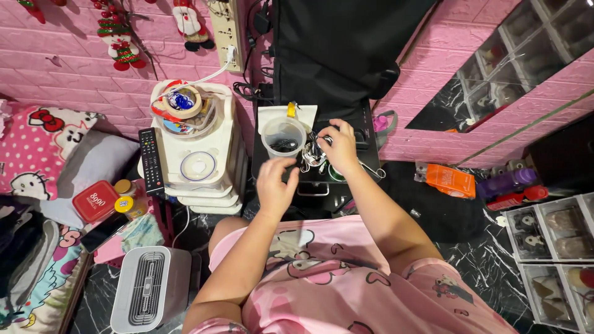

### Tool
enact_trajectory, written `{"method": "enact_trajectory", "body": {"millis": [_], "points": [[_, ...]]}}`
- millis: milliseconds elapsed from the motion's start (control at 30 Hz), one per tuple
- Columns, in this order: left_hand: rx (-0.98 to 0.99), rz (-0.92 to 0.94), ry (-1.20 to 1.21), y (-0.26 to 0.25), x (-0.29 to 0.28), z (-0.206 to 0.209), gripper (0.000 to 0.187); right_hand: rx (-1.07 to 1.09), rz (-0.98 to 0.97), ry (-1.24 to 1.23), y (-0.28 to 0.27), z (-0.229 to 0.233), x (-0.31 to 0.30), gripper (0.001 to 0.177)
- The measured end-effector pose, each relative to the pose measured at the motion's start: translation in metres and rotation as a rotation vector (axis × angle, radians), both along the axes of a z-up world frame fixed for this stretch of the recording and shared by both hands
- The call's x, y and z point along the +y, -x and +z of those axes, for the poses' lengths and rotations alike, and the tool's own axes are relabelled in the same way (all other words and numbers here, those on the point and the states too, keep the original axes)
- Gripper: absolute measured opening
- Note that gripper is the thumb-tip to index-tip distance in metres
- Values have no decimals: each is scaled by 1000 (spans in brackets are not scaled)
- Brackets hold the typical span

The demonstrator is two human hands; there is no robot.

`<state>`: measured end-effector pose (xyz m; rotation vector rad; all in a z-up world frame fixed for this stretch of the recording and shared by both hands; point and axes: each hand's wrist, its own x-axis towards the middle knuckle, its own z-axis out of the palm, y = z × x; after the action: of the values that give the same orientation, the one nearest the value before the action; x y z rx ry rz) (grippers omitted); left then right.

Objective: The person sits on the floor and wraps several USB cables with green ribbon. They pick up each cable, wrap the ribbon around it multiple times, and place the wrapped cable back on the table. The process is repeated for multiple cables.

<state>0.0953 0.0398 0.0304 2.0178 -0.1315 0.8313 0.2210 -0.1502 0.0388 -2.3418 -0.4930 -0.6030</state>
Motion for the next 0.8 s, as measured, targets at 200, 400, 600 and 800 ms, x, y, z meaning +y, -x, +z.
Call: {"method": "enact_trajectory", "body": {"millis": [200,400,600,800], "points": [[110,55,8,-11,18,23,29,228,153,-249,6,29,18,14],[129,31,30,3,12,-2,19,196,242,170,6,53,43,16],[88,59,-47,13,10,-11,19,37,156,640,15,50,65,25],[85,72,-57,9,10,-7,18,-115,82,712,9,39,77,10]]}}
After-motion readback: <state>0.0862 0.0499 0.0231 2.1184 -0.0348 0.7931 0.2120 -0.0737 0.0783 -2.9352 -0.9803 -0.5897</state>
